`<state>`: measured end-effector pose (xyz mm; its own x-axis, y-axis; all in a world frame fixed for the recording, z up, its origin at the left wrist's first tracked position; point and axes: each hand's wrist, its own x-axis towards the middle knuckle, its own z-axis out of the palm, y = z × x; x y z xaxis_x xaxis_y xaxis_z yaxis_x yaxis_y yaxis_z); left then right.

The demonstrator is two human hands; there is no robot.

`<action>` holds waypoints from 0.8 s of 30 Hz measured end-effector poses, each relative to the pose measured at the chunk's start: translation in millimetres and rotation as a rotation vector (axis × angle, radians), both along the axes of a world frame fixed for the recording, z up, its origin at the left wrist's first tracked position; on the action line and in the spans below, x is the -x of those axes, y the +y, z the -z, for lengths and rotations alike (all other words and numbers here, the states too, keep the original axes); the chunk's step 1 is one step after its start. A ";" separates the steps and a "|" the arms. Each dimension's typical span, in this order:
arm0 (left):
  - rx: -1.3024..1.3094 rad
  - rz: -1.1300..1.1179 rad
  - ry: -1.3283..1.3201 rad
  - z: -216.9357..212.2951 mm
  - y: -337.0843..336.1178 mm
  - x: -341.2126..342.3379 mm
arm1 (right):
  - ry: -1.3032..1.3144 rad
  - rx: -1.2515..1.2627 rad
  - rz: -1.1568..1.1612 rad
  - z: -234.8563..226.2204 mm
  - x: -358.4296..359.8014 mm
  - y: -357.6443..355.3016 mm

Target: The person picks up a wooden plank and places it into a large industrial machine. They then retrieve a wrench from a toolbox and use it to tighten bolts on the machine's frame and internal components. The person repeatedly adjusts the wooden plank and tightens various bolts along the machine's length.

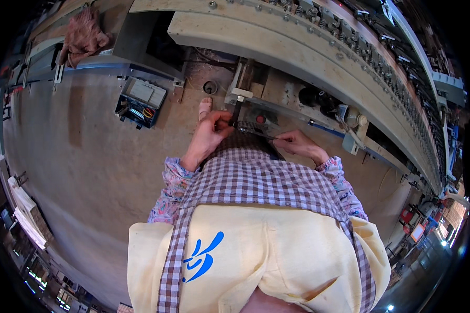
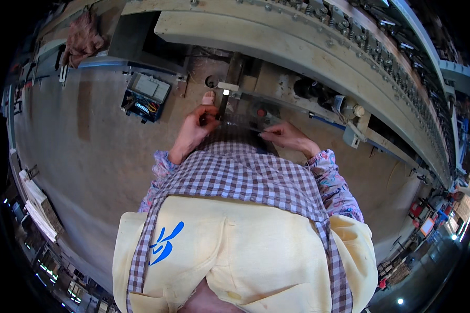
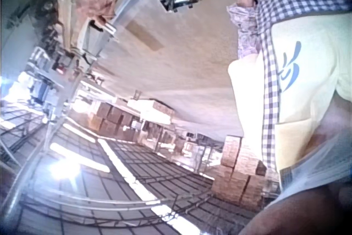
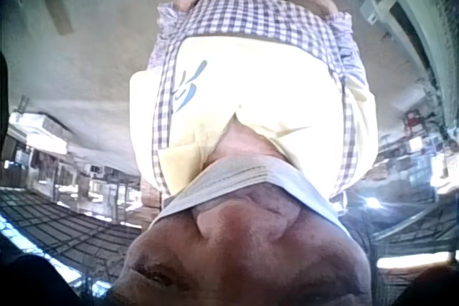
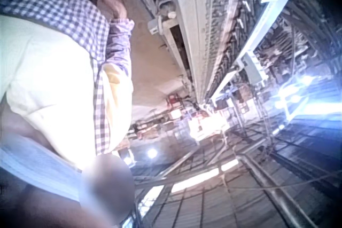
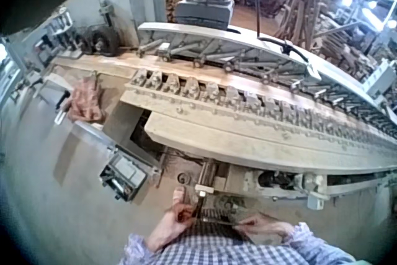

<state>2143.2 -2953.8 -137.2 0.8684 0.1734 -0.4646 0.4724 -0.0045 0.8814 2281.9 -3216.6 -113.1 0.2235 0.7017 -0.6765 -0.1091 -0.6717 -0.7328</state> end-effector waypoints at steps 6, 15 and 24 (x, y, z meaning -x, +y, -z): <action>0.156 -0.146 -0.020 -4.4 1.3 -13.5 | 0.001 0.034 0.070 -3.7 9.5 6.2; 0.204 -0.231 -0.001 23.0 -0.8 -43.4 | -0.062 0.019 0.005 -17.3 5.0 13.6; 0.442 -0.214 0.121 22.6 -2.3 -54.4 | -0.177 -0.013 -0.039 -40.4 19.6 27.3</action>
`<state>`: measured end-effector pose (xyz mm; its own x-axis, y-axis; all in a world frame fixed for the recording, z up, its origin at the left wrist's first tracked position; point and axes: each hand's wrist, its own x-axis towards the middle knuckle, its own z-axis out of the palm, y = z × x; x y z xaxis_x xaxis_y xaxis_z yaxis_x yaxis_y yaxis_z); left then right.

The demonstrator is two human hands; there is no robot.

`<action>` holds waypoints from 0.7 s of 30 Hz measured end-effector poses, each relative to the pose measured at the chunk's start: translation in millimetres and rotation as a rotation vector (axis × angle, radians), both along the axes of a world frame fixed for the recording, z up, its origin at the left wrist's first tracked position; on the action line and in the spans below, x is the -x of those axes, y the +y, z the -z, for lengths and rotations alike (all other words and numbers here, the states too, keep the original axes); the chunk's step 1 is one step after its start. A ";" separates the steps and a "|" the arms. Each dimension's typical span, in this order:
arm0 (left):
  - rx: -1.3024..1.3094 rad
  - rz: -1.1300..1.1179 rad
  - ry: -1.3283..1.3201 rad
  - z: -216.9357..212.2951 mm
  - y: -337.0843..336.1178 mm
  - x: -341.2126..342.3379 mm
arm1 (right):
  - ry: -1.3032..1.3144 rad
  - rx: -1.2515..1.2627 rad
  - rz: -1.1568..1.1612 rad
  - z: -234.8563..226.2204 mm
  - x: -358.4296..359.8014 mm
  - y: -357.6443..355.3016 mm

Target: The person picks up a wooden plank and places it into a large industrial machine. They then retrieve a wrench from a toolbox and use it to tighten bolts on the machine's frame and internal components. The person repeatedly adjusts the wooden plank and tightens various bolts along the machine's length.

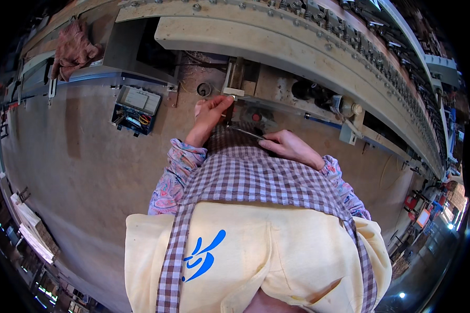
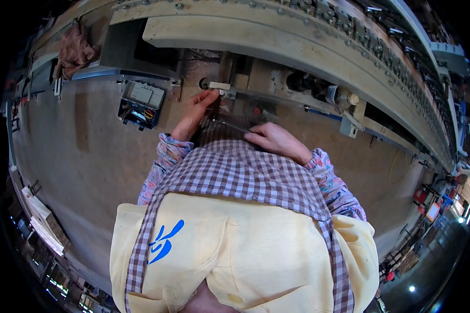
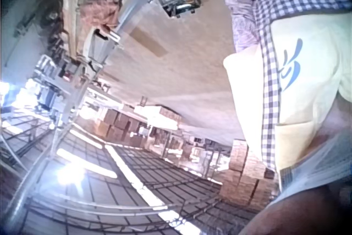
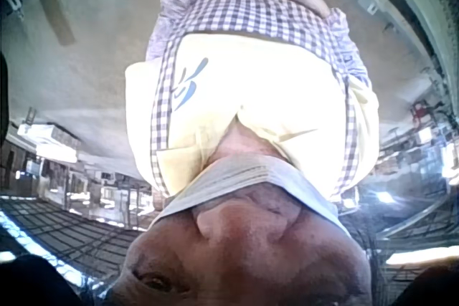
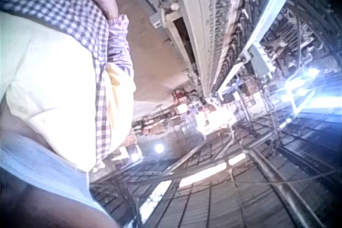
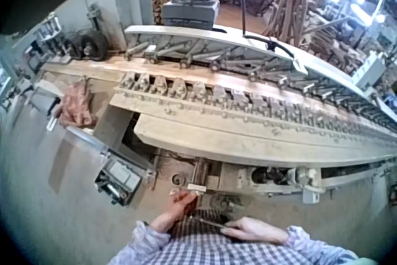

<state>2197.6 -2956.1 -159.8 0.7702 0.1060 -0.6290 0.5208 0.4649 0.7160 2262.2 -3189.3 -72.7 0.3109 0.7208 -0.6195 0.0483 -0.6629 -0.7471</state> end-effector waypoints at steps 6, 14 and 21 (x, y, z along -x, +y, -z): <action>0.093 -0.041 0.091 15.1 13.2 5.8 | -0.031 0.026 -0.038 -3.0 -3.3 -0.4; -0.018 0.164 0.006 -6.5 14.8 2.8 | -0.344 -0.020 -0.105 8.9 2.7 -4.7; 0.046 0.093 0.068 -10.9 11.5 13.7 | -0.709 0.173 -0.224 7.9 3.8 4.9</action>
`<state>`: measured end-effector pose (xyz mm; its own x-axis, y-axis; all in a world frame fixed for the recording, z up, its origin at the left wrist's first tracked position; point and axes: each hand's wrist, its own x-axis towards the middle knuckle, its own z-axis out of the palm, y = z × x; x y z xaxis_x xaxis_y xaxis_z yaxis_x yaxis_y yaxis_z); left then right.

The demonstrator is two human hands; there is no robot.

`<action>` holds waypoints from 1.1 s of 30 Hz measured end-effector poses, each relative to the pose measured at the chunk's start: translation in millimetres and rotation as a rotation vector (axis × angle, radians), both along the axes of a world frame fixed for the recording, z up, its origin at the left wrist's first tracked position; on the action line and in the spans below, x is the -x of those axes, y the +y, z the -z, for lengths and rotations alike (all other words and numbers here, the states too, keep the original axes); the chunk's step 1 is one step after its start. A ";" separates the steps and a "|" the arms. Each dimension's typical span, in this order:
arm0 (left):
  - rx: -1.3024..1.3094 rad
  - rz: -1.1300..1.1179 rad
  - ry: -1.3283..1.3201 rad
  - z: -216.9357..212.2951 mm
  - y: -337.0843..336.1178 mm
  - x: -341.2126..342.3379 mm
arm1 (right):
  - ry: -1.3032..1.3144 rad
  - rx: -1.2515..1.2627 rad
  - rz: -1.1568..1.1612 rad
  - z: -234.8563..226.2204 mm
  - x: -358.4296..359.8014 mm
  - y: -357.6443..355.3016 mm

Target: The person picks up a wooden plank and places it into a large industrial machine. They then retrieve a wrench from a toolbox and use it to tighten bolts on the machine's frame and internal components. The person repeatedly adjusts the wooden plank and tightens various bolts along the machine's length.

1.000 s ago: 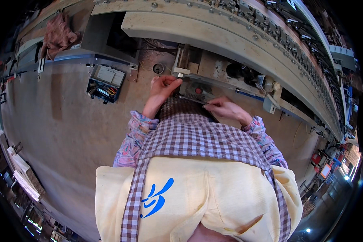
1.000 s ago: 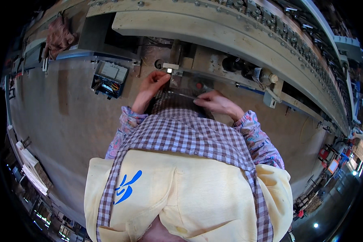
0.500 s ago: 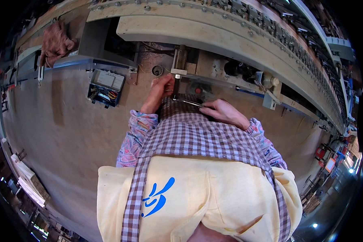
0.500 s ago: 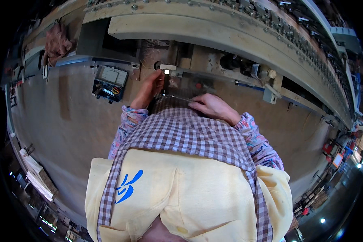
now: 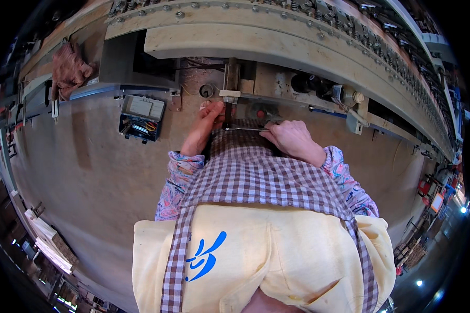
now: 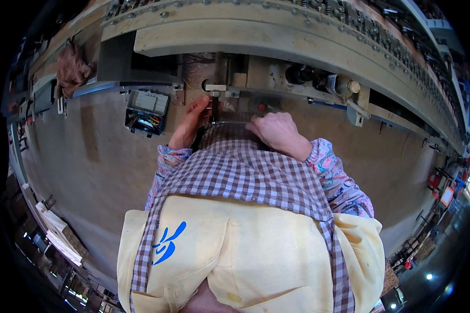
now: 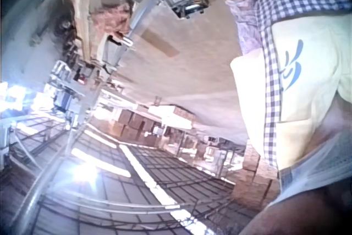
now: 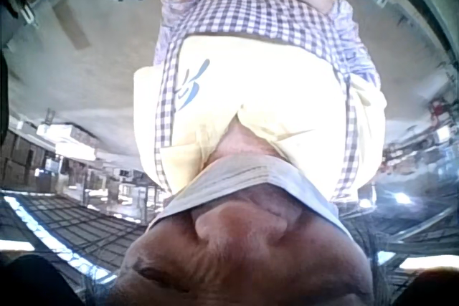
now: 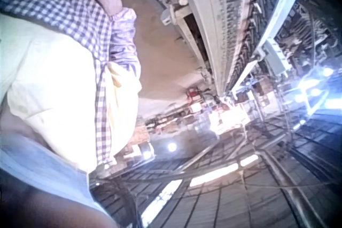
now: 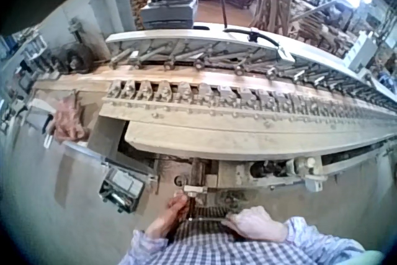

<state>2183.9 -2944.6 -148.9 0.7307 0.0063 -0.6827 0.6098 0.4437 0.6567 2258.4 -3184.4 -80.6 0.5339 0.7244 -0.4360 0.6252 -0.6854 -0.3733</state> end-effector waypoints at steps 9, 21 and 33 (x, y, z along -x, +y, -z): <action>0.062 -0.022 -0.032 -0.6 -5.5 0.3 | 0.087 0.018 0.131 51.9 3.4 -7.2; -0.131 0.261 -0.006 -16.1 12.1 19.3 | 0.259 -0.175 0.085 144.8 8.9 -22.9; -0.720 0.425 -0.538 -21.3 18.9 16.3 | 0.075 -0.004 0.123 -43.9 13.9 -2.2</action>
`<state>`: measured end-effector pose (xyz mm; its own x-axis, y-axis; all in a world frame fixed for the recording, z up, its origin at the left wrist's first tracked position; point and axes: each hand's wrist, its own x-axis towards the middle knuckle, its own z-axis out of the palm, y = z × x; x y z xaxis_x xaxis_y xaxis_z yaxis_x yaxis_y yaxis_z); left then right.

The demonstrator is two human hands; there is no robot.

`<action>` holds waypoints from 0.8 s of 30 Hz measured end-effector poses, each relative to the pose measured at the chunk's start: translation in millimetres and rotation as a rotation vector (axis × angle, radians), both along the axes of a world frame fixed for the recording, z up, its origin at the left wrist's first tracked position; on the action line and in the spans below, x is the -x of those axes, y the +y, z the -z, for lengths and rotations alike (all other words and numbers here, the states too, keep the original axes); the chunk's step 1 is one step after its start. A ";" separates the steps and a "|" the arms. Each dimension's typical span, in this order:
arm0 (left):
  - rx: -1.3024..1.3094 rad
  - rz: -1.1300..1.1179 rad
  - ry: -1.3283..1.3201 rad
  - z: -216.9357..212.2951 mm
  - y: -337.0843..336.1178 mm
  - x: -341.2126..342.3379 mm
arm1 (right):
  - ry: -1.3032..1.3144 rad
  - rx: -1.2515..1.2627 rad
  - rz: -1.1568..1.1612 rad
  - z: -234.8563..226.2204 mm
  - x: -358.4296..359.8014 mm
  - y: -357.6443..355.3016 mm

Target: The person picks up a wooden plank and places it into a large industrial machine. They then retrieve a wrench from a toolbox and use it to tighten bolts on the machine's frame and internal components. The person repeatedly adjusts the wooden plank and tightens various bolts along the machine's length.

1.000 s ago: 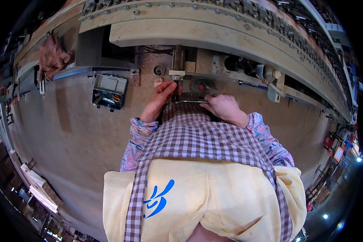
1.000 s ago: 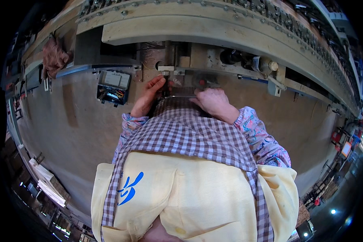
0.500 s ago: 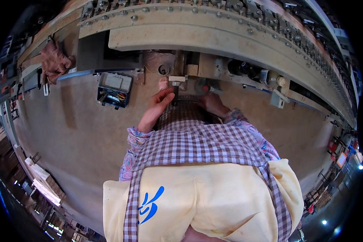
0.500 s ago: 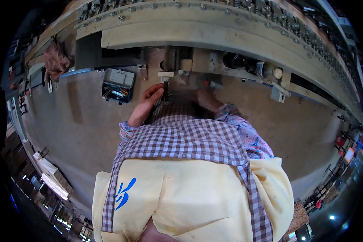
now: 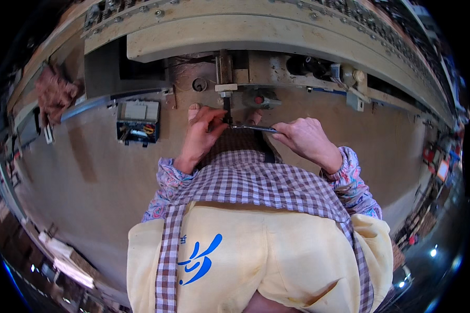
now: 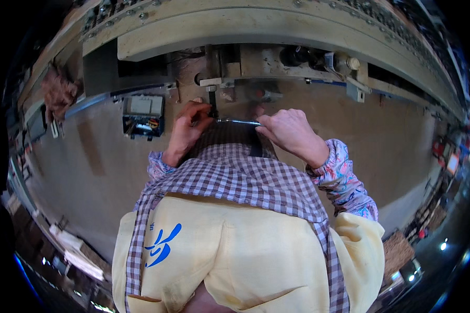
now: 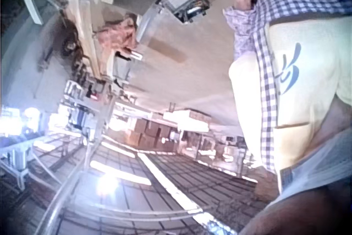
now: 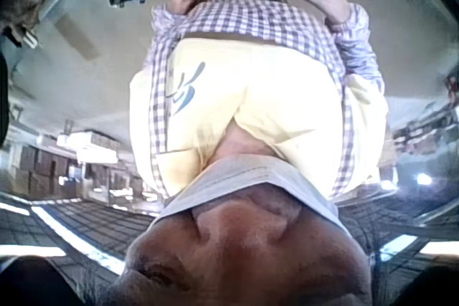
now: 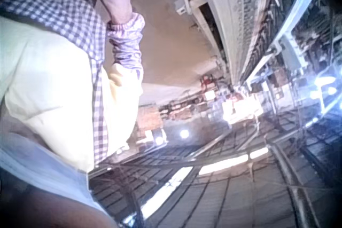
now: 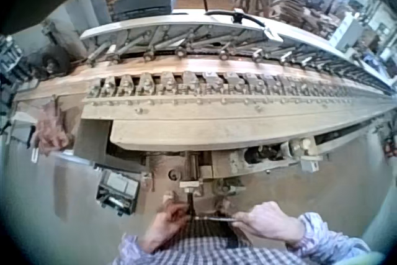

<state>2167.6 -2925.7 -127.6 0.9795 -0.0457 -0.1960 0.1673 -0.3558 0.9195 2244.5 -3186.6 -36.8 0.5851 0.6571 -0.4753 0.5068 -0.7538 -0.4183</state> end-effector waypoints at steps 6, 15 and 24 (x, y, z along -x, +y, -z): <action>0.171 0.299 -0.132 17.1 20.2 -16.7 | -0.070 0.159 0.148 -28.6 37.3 38.3; 0.644 -0.148 0.488 20.7 9.1 -43.1 | -0.146 0.194 0.239 -43.7 60.2 61.8; 0.705 -0.266 0.613 40.9 -1.7 -44.7 | -0.158 0.099 0.300 -41.7 58.5 44.2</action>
